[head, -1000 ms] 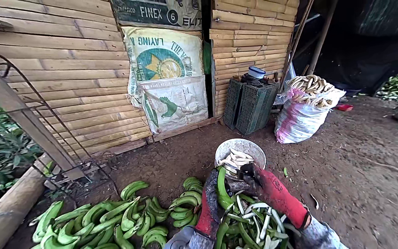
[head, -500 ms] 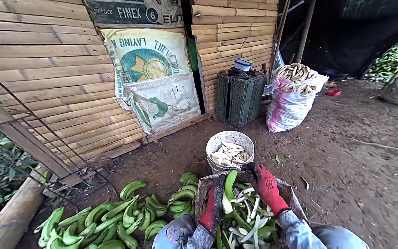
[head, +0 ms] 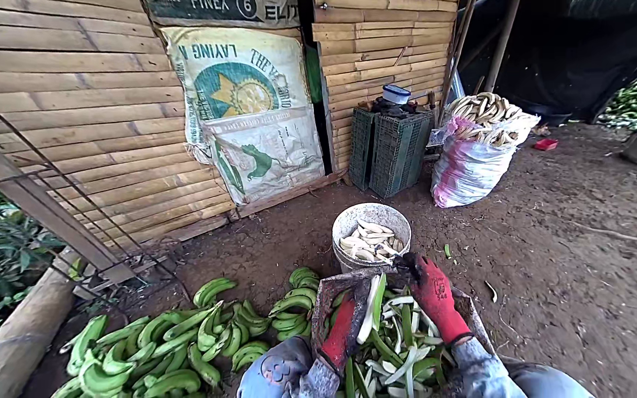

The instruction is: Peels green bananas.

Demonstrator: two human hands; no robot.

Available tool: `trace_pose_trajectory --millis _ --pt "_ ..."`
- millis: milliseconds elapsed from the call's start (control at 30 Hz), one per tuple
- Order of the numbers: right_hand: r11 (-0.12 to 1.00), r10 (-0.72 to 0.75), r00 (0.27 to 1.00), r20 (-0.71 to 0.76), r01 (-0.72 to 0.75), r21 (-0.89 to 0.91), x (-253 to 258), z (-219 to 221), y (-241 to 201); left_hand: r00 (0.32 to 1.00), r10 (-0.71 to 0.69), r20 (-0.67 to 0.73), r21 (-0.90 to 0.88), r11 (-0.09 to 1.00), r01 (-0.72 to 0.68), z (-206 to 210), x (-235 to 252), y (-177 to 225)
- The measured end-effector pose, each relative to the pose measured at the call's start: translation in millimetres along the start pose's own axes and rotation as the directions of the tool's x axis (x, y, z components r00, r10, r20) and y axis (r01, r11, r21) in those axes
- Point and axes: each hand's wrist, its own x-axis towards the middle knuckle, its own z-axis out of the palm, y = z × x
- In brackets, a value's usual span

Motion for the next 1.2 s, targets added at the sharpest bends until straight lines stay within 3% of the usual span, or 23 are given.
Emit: trace_pose_trajectory --millis 67,167,233,367,433,500,600,633,700,767,833,967,1067,1133,1200 --pt "0.999 0.043 0.998 -0.043 -0.041 0.026 10 -11 5 0.999 0.037 -0.039 0.043 0.998 -0.035 -1 -2 -2" --pt "0.985 -0.107 0.993 -0.056 0.114 0.126 -18 -12 -7 0.993 0.004 -0.115 -0.261 0.965 -0.034 -3 17 -4" --pt "0.955 -0.224 0.974 -0.038 0.227 0.190 -43 -3 -15 0.982 0.051 -0.181 -0.371 0.921 -0.116 -6 27 -3" --pt "0.937 -0.345 0.938 0.021 0.343 0.058 -63 15 -23 0.974 0.122 -0.190 -0.512 0.834 -0.204 -11 32 -10" --pt "0.945 -0.326 0.945 0.030 0.327 -0.021 -56 14 -24 0.969 0.167 -0.182 -0.426 0.875 -0.231 -7 29 -13" --pt "0.970 -0.242 0.969 0.047 0.243 -0.022 -44 9 -24 0.967 0.189 -0.173 -0.196 0.955 -0.222 -1 17 -10" --pt "0.999 -0.049 0.988 0.147 0.051 -0.007 -15 2 -10 0.996 0.082 -0.018 0.221 0.972 -0.076 4 -10 5" --pt "1.000 0.007 0.985 0.174 -0.009 0.007 -8 0 -3 0.998 0.053 0.026 0.249 0.967 -0.058 4 -14 7" --pt "0.997 0.034 0.990 0.135 -0.043 0.064 -3 1 9 1.000 0.021 0.021 0.045 0.999 -0.022 1 -5 -1" --pt "0.986 -0.061 0.998 0.020 0.057 0.156 -13 5 6 0.999 0.019 -0.034 -0.277 0.960 -0.027 -6 11 -4" --pt "0.958 -0.170 0.984 -0.050 0.177 0.228 -34 11 -4 0.985 0.070 -0.158 -0.384 0.915 -0.127 -13 24 -8" --pt "0.902 -0.391 0.903 -0.181 0.414 0.119 -58 28 -19 0.978 0.135 -0.160 -0.726 0.655 -0.209 -12 27 -9" --pt "0.929 -0.348 0.927 -0.138 0.360 0.079 -52 26 -25 0.976 0.166 -0.142 -0.785 0.581 -0.214 -6 23 -10" --pt "0.953 -0.281 0.957 -0.073 0.287 0.095 -45 20 -28 0.966 0.173 -0.192 -0.734 0.629 -0.258 0 22 -12" --pt "0.950 -0.291 0.956 -0.043 0.294 0.105 -44 19 -26 0.951 0.147 -0.270 -0.595 0.751 -0.285 1 22 -12"
